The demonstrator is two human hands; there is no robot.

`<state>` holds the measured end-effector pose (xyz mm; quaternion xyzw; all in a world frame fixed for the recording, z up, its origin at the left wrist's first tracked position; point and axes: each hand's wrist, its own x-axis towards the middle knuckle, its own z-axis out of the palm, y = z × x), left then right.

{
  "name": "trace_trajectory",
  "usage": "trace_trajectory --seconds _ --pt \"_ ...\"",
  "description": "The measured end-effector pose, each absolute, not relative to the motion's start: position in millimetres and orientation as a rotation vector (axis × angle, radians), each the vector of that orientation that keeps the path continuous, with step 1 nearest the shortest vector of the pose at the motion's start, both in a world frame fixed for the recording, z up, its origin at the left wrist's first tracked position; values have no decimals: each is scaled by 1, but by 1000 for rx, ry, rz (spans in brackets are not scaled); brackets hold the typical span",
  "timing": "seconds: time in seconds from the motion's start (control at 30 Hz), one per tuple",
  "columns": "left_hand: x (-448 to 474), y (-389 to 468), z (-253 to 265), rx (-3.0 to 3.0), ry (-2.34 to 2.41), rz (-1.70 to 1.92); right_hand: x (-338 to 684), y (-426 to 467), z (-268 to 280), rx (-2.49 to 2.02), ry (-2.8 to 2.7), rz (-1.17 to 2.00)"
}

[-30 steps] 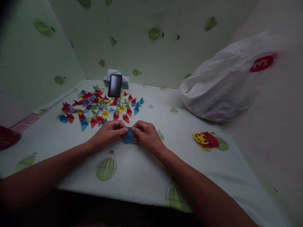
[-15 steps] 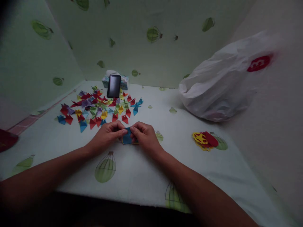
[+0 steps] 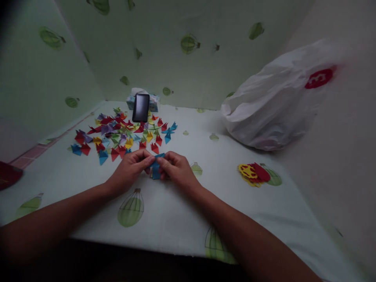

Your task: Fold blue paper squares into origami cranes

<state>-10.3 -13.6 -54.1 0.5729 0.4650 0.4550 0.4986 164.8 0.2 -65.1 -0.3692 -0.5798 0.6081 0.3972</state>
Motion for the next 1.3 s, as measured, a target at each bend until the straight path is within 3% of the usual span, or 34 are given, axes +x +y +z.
trace_trajectory --seconds 0.6,1.0,1.3 --pt "-10 -13 -60 1248 1013 1050 168 3 -64 -954 -1522 1476" --pt "-4 -12 -60 1012 788 1044 162 0 -64 -694 -1111 1867" --pt "-6 -12 -60 979 800 1050 162 -1 -62 -681 -1014 1954"
